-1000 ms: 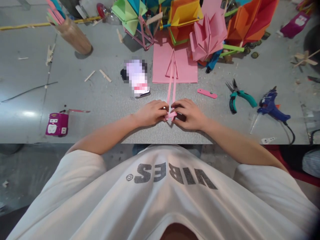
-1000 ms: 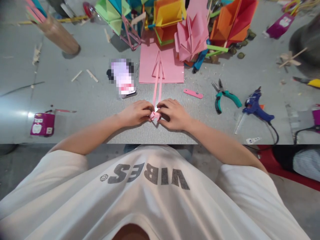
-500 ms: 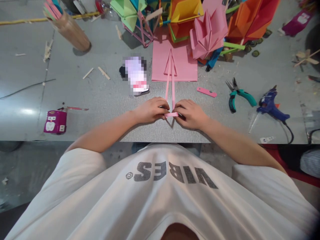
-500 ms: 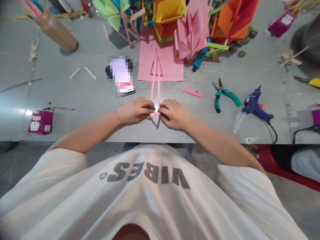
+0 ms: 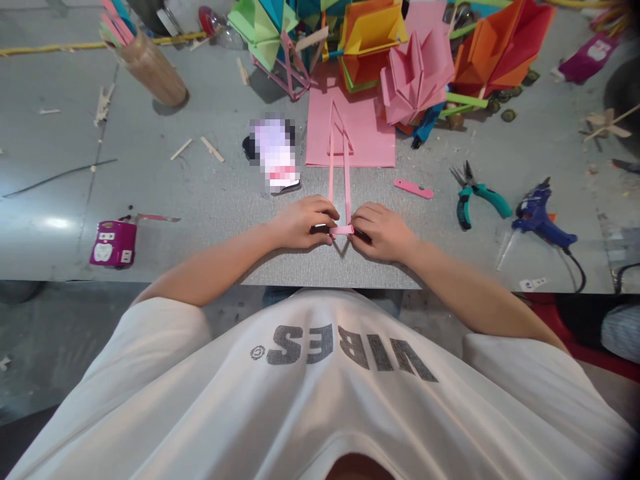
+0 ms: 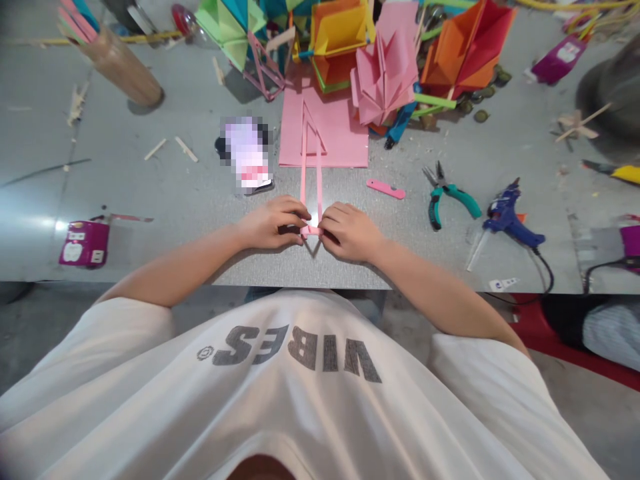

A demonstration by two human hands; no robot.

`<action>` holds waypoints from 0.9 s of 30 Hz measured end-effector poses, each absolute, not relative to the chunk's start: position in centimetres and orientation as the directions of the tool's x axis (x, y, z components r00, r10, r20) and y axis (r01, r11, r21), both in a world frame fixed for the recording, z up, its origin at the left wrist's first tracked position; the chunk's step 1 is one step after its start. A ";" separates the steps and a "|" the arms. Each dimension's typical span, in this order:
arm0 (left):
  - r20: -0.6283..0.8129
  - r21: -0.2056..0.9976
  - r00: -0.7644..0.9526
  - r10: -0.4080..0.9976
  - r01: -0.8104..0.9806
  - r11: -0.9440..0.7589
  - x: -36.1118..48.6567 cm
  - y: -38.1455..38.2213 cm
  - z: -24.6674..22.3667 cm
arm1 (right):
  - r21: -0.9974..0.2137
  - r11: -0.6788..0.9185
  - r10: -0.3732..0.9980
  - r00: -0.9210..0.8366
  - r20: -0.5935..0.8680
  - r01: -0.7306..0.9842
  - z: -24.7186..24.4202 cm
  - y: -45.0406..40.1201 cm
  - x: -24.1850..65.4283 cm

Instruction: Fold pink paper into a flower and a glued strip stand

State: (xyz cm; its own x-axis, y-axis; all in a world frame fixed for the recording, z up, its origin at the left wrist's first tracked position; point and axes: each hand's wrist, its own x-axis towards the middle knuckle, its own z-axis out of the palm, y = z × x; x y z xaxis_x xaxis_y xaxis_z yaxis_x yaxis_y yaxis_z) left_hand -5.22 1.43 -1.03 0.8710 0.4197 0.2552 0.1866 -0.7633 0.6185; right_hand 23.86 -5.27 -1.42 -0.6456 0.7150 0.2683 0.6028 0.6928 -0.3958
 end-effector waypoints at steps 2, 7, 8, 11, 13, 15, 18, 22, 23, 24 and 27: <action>0.255 0.630 0.859 0.445 0.202 -0.750 -5.2 1.4 -1.1 | -0.403 0.702 0.706 -0.651 0.279 0.588 -1.3 -5.2 23.8; 0.281 0.697 0.847 0.451 0.143 -0.703 -5.1 1.6 -1.4 | -0.445 0.710 0.694 -0.650 0.310 0.546 -1.2 -5.1 23.9; 0.282 0.702 0.850 0.445 0.133 -0.700 -5.0 1.7 -1.4 | -0.456 0.709 0.693 -0.649 0.313 0.537 -1.1 -5.1 23.9; 0.268 0.705 0.867 0.420 0.121 -0.699 -4.9 1.5 -1.2 | -0.488 0.720 0.674 -0.665 0.321 0.494 -1.1 -4.8 24.2; 0.247 0.693 0.879 0.408 0.134 -0.708 -4.8 1.2 -1.0 | -0.498 0.734 0.654 -0.681 0.331 0.463 -1.2 -4.6 24.3; 0.223 0.677 0.888 0.403 0.157 -0.719 -4.8 1.0 -1.0 | -0.499 0.743 0.641 -0.689 0.338 0.446 -1.2 -4.5 24.5; 0.204 0.657 0.890 0.408 0.184 -0.731 -4.9 1.2 -1.1 | -0.510 0.741 0.639 -0.692 0.335 0.437 -1.2 -4.4 24.5; 0.225 0.634 0.875 0.430 0.204 -0.746 -5.2 1.9 -1.4 | -0.528 0.735 0.642 -0.688 0.339 0.426 -1.1 -4.3 24.5; 0.230 0.634 0.870 0.436 0.206 -0.745 -5.2 2.0 -1.4 | -0.530 0.735 0.641 -0.687 0.342 0.423 -1.1 -4.3 24.5; 0.232 0.636 0.866 0.443 0.209 -0.743 -5.2 2.0 -1.4 | -0.531 0.736 0.640 -0.688 0.343 0.419 -1.1 -4.2 24.6; 0.225 0.626 0.863 0.452 0.228 -0.746 -5.2 2.0 -1.3 | -0.549 0.732 0.635 -0.697 0.333 0.404 -1.0 -4.1 24.7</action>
State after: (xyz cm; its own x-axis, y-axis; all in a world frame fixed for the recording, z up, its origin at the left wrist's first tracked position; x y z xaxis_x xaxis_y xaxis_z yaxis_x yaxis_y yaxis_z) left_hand -5.17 1.96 -1.30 0.8631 0.4524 0.2246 0.2279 -0.7456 0.6263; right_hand 24.70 -4.06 -1.00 -0.6970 0.6348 0.3335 0.4039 0.7319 -0.5488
